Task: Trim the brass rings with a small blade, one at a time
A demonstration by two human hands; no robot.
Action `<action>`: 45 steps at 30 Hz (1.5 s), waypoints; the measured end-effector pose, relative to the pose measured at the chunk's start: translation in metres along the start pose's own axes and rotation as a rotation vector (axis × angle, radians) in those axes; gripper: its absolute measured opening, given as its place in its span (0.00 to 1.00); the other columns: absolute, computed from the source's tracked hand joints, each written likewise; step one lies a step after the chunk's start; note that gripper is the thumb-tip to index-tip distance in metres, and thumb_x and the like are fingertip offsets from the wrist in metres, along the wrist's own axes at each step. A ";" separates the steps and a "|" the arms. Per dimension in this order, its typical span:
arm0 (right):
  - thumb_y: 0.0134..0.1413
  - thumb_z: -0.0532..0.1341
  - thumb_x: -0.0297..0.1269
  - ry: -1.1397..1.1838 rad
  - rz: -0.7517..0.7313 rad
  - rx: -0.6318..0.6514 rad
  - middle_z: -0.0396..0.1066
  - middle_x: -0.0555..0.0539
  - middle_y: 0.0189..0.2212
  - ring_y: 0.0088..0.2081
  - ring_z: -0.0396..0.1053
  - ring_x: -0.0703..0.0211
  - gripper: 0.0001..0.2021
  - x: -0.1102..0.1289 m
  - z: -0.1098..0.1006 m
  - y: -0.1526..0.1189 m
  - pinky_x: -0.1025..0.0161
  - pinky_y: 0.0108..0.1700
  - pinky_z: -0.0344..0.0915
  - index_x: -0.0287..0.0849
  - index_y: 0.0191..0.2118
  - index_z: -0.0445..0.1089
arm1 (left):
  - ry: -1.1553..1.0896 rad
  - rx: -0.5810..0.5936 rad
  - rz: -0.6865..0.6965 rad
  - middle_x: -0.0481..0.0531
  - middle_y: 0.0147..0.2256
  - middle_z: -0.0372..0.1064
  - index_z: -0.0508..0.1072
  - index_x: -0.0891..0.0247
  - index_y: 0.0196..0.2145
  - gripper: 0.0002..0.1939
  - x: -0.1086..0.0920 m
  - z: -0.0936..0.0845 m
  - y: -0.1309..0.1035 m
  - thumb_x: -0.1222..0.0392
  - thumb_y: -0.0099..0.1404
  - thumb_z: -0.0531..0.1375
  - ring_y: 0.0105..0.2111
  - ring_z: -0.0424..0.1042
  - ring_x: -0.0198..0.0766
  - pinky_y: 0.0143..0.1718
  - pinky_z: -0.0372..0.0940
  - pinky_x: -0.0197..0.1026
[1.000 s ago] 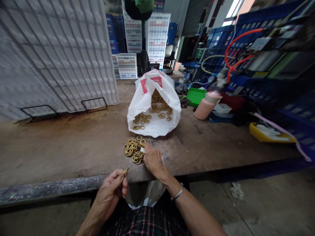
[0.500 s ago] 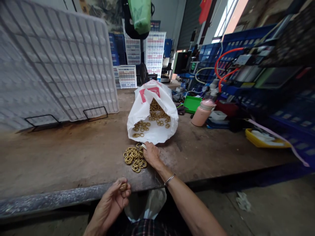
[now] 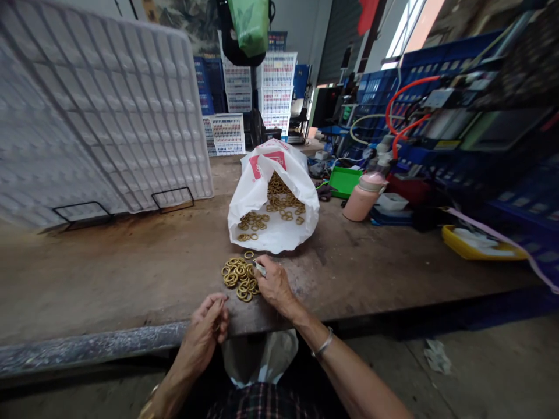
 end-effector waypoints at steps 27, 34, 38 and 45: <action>0.54 0.51 0.40 0.361 0.027 0.316 0.54 0.56 0.19 0.23 0.53 0.67 0.12 0.048 0.039 -0.036 0.70 0.26 0.52 0.42 0.22 0.58 | 0.284 0.070 0.097 0.43 0.21 0.61 0.64 0.63 0.29 0.15 -0.001 -0.003 -0.003 0.47 0.60 0.54 0.15 0.55 0.26 0.15 0.50 0.29; 0.56 0.49 0.37 0.287 0.047 0.244 0.63 0.53 0.21 0.25 0.61 0.66 0.11 0.044 0.031 -0.035 0.70 0.29 0.55 0.42 0.28 0.64 | 0.195 0.089 0.090 0.42 0.21 0.60 0.62 0.63 0.28 0.15 0.001 -0.002 -0.005 0.47 0.60 0.55 0.16 0.55 0.25 0.15 0.50 0.28; 0.52 0.52 0.30 0.018 -0.089 0.251 0.70 0.50 0.26 0.28 0.65 0.63 0.08 0.044 0.032 -0.041 0.69 0.31 0.55 0.43 0.34 0.67 | 0.191 0.060 0.106 0.41 0.21 0.60 0.61 0.63 0.28 0.15 0.001 -0.005 -0.003 0.47 0.59 0.56 0.15 0.54 0.24 0.14 0.49 0.28; 0.50 0.52 0.28 -0.198 -0.206 0.326 0.71 0.49 0.28 0.30 0.67 0.62 0.09 0.048 0.040 -0.051 0.67 0.29 0.51 0.43 0.35 0.67 | 0.222 0.061 0.131 0.41 0.21 0.60 0.62 0.63 0.30 0.15 0.002 -0.008 -0.002 0.47 0.60 0.55 0.15 0.54 0.24 0.15 0.50 0.27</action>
Point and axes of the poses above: each hand's wrist, its own y-axis towards the middle knuckle, its own z-axis out of the palm, x = y × z, the point moved 6 cm from there along y, towards the middle knuckle
